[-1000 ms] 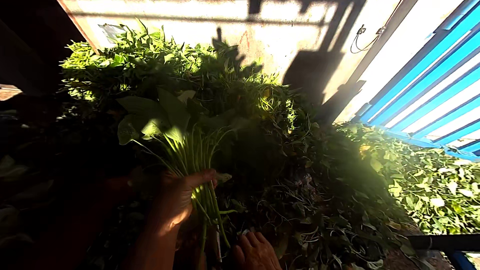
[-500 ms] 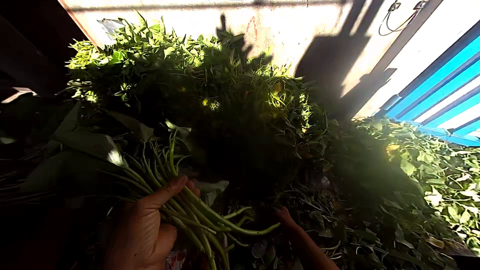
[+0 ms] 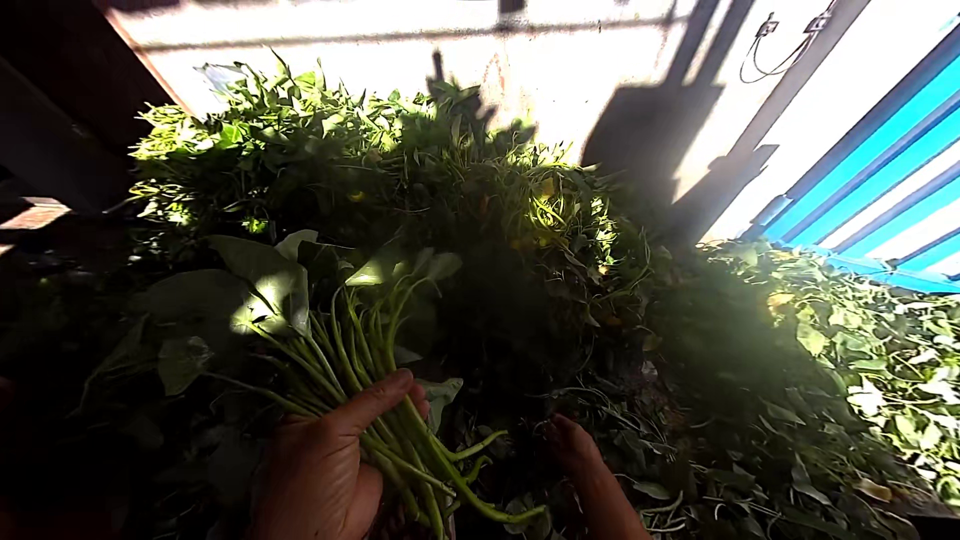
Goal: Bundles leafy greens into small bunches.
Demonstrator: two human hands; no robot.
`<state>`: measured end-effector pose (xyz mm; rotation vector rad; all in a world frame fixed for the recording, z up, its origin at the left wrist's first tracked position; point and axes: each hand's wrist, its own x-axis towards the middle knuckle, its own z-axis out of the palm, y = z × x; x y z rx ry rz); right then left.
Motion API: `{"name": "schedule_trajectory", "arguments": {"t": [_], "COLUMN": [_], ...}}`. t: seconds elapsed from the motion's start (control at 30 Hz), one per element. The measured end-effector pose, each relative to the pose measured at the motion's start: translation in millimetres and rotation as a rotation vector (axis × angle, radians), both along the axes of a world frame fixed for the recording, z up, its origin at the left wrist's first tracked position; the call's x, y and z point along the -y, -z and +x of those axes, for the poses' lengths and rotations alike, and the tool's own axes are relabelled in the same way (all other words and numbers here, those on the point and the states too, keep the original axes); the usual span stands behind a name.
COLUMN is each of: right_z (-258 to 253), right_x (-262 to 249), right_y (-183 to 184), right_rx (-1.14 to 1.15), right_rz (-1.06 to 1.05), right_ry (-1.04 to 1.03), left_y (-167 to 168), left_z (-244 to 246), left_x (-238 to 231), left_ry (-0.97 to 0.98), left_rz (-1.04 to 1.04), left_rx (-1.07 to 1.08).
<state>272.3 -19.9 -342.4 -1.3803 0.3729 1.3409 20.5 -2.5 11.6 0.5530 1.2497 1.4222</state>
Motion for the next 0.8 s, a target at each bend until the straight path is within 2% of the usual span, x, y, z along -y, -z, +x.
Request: {"name": "schedule_trajectory", "arguments": {"t": [0.07,0.23,0.4,0.57,0.67,0.8], "right_z": [2.0,-2.9,-13.8,-7.9,-1.6,-14.1], "right_x": [10.5,-3.9,-41.4,-65.9,-59.3,6.8], "right_y": [4.2,9.8,18.7,6.5,-2.6,-45.0], "right_rx": [-0.025,0.029,-0.043,-0.167,-0.027,0.359], "right_rz": [-0.049,0.069,0.08,0.061,0.038,0.176], "right_ry": [-0.03,-0.044,0.135,0.271,0.251,-0.058], "left_y": [0.0,-2.6,-6.3,-8.1,-8.7,-6.6], "left_z": [3.1,2.3,-4.2,-9.0,-10.5,-7.5], "left_x": [4.7,11.7,7.7,3.6,4.8,7.4], "left_ry": [-0.003,0.02,0.04,0.025,0.035,0.063], "left_rz": [-0.005,-0.067,-0.077,-0.043,-0.038,-0.028], "left_rx": [0.01,0.044,0.061,0.033,0.026,0.012]}}
